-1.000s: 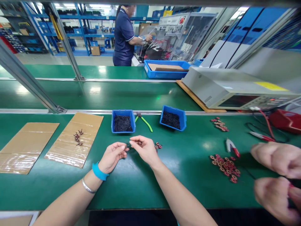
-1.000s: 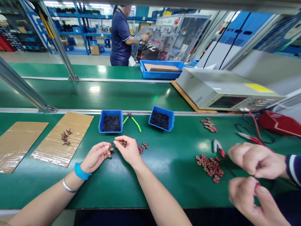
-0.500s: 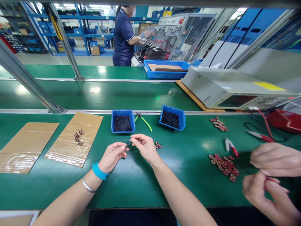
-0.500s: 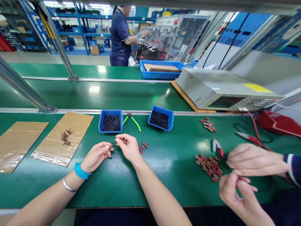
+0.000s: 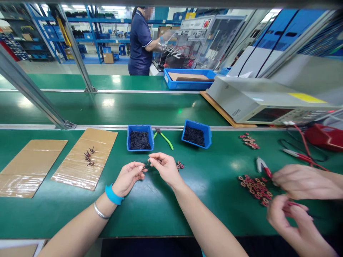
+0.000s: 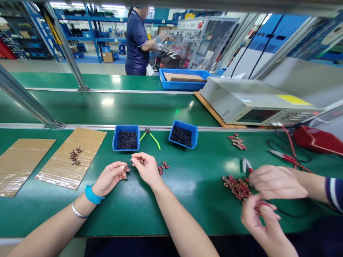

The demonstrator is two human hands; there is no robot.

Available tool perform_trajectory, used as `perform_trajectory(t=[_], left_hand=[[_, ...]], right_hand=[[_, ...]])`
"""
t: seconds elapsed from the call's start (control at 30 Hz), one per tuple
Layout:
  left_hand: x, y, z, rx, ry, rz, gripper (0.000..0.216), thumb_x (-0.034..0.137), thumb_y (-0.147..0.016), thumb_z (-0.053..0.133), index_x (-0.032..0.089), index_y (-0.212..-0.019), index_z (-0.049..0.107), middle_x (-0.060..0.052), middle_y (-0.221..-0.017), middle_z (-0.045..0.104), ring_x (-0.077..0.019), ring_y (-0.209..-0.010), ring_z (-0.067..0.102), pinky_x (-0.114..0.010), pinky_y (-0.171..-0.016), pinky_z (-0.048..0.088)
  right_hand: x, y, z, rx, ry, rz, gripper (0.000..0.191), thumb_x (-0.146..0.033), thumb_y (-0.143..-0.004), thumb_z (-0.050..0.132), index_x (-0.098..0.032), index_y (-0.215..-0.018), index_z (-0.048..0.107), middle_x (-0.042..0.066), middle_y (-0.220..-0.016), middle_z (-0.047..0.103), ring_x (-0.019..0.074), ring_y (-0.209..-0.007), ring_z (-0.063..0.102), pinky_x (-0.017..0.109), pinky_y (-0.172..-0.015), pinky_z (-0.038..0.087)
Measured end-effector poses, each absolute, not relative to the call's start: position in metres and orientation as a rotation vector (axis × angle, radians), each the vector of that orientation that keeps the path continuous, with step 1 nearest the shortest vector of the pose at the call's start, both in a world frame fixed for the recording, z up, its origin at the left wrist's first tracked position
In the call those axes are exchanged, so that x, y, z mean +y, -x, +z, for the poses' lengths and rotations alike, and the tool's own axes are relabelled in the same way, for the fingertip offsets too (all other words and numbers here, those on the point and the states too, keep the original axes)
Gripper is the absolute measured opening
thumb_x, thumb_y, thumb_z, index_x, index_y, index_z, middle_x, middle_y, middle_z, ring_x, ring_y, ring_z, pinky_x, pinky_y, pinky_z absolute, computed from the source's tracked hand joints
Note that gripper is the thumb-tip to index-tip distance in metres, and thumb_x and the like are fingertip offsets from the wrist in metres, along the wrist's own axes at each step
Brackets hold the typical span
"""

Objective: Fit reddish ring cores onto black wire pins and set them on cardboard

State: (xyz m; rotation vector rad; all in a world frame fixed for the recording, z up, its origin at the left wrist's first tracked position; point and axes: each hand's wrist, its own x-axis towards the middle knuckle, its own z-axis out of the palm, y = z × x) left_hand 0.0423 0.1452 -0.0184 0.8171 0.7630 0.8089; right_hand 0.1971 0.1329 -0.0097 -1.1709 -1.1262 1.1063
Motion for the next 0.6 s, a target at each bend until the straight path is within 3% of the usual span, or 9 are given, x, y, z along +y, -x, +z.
perform_trajectory(t=[0.3,0.5,0.6], left_hand=[[0.146,-0.042,-0.019,0.754,-0.809,0.821,0.032,0.024,-0.071,0.065,0.004,-0.092,0.052,-0.012,-0.083,0.060,-0.0082,-0.059,0.052,-0.025,-0.064,0.042],[0.146,-0.043,-0.017,0.742,-0.785,0.838,0.030,0.022,-0.072,0.064,0.005,-0.092,0.051,-0.011,-0.084,0.059,-0.0084,-0.058,0.052,-0.026,-0.063,0.043],[0.146,-0.042,-0.018,0.731,-0.757,0.837,0.025,0.022,-0.074,0.062,0.006,-0.089,0.049,-0.011,-0.083,0.059,-0.0091,-0.058,0.052,-0.026,-0.062,0.043]], right_hand=[[0.133,-0.196,-0.013,-1.195,1.201,1.068,0.041,-0.038,-0.068,0.059,-0.005,-0.092,0.058,0.009,-0.083,0.059,0.0060,-0.067,0.056,0.018,-0.065,0.048],[0.125,-0.190,-0.008,-1.283,1.242,0.925,0.027,-0.030,-0.068,0.060,-0.010,-0.086,0.064,0.006,-0.082,0.060,0.0052,-0.068,0.054,0.015,-0.060,0.039],[0.124,-0.192,-0.003,-1.153,1.201,1.048,0.032,-0.031,-0.064,0.063,-0.009,-0.088,0.063,0.007,-0.084,0.059,0.0050,-0.068,0.052,0.016,-0.060,0.038]])
